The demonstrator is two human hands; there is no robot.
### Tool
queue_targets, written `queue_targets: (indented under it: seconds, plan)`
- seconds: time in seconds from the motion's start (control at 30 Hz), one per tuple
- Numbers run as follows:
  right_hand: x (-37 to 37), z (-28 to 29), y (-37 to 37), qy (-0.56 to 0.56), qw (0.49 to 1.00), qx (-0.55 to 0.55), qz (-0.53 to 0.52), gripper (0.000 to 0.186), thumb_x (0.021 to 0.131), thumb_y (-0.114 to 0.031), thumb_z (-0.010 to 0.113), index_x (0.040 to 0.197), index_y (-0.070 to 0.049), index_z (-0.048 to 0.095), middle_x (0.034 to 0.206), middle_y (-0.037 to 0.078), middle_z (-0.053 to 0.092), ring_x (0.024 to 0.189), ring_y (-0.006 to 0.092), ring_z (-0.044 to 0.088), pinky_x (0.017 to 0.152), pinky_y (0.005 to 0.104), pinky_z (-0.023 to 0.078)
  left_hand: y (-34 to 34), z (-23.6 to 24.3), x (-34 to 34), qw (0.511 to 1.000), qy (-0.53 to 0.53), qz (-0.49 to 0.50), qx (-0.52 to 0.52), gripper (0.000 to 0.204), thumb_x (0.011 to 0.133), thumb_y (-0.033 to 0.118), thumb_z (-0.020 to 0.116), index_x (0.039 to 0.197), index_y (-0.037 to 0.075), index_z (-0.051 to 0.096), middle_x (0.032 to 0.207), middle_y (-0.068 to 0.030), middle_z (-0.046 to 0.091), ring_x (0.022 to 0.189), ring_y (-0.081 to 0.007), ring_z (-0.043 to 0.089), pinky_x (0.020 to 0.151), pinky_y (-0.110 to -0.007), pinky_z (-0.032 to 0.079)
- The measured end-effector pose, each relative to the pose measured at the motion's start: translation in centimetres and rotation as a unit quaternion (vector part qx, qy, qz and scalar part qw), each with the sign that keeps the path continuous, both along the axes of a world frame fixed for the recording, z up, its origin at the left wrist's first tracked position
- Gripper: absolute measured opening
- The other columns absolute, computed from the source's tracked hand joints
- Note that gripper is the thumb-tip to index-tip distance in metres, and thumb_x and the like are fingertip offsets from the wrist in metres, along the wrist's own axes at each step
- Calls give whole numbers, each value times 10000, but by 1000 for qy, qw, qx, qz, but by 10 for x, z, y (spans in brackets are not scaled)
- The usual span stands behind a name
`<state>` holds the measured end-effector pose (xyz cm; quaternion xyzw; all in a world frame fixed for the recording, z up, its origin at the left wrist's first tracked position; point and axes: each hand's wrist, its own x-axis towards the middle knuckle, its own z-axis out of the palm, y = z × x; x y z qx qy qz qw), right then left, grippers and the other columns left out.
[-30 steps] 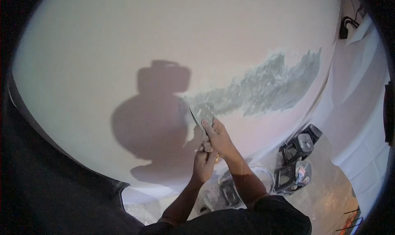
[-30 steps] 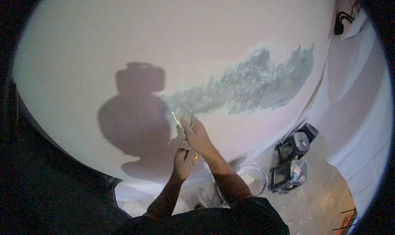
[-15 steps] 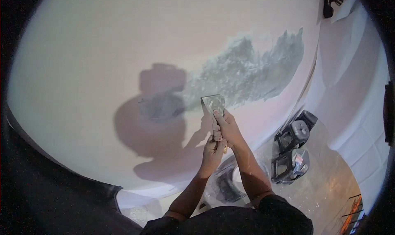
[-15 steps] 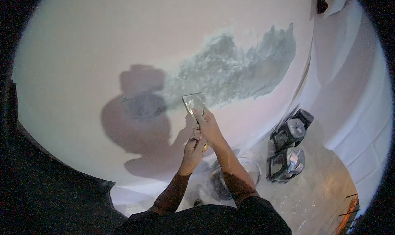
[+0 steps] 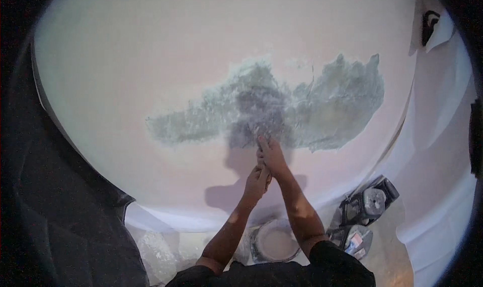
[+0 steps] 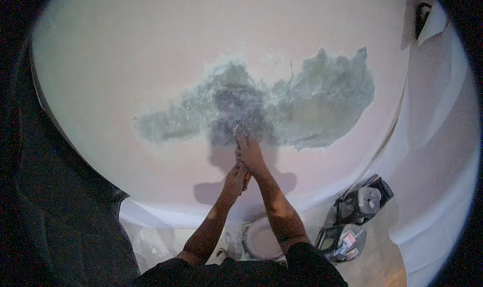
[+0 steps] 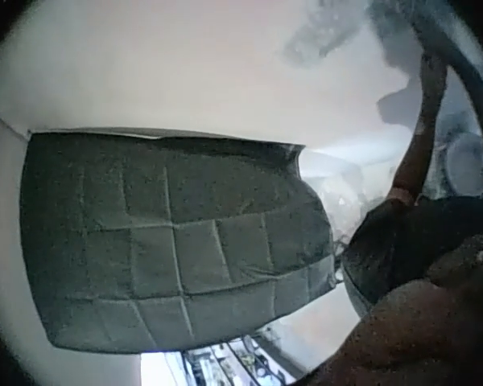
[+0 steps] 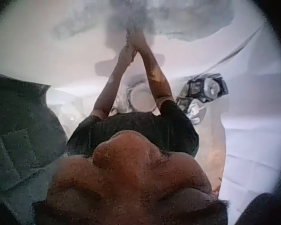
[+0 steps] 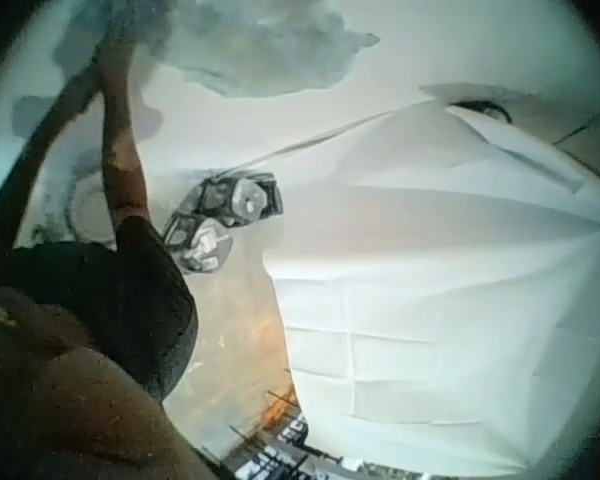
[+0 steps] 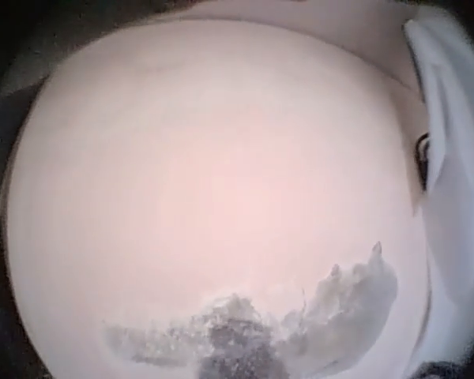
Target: The person is using a putty knife and sandpaper to patch and smooth a section of the wall.
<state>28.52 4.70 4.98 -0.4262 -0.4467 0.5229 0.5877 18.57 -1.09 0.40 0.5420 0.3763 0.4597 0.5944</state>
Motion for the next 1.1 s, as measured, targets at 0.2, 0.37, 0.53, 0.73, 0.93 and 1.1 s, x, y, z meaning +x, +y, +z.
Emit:
queue_targets:
  seconds: [0.2, 0.37, 0.53, 0.73, 0.93, 1.1]
  plan:
    - [17, 8, 6, -7, 999, 46, 26, 260, 998, -316, 523, 881, -114, 408, 550, -16, 400, 384, 88, 366, 338, 263, 317, 8, 5, 19, 998, -45, -2, 38, 322, 1021, 369, 462, 838, 104, 470, 640, 32, 463, 458, -46, 377, 419, -223, 300]
    - [6, 24, 9, -32, 998, 47, 6, 256, 1002, -314, 515, 895, -118, 389, 551, -20, 379, 382, 85, 355, 333, 268, 310, 12, 19, 12, 998, -44, 0, 47, 322, 1025, 368, 453, 840, 104, 467, 644, 37, 455, 465, -38, 367, 427, -211, 299]
    - [5, 13, 15, -30, 999, 38, -11, 255, 1010, -298, 502, 888, -115, 373, 559, -19, 376, 386, 81, 349, 336, 263, 308, 8, 24, 9, 1000, -2, 3, -7, 383, 1025, 445, 403, 844, 114, 468, 624, 24, 427, 471, -64, 372, 426, -241, 319]
    - [-3, 27, 12, -22, 998, 50, -19, 247, 1006, -290, 513, 889, -113, 386, 575, -18, 389, 405, 74, 362, 336, 256, 309, 14, 24, -1, 998, -59, -33, 12, 330, 1034, 407, 400, 895, 119, 482, 625, 27, 418, 471, -62, 351, 431, -234, 311]
    - [-6, 36, 13, 3, 997, 75, -10, 215, 1005, -284, 512, 908, -117, 416, 584, -21, 387, 407, 70, 357, 334, 249, 315, 18, 34, -3, 997, -22, -7, 67, 293, 1032, 396, 418, 925, 131, 482, 633, 33, 430, 480, -57, 379, 424, -233, 314]
    - [-1, 23, 20, -42, 995, 88, -28, 219, 1005, -294, 512, 900, -129, 414, 588, -30, 379, 410, 65, 347, 337, 250, 310, 11, 42, -2, 999, -31, -21, -12, 324, 1014, 369, 474, 838, 97, 459, 659, 28, 436, 491, -49, 399, 421, -223, 315]
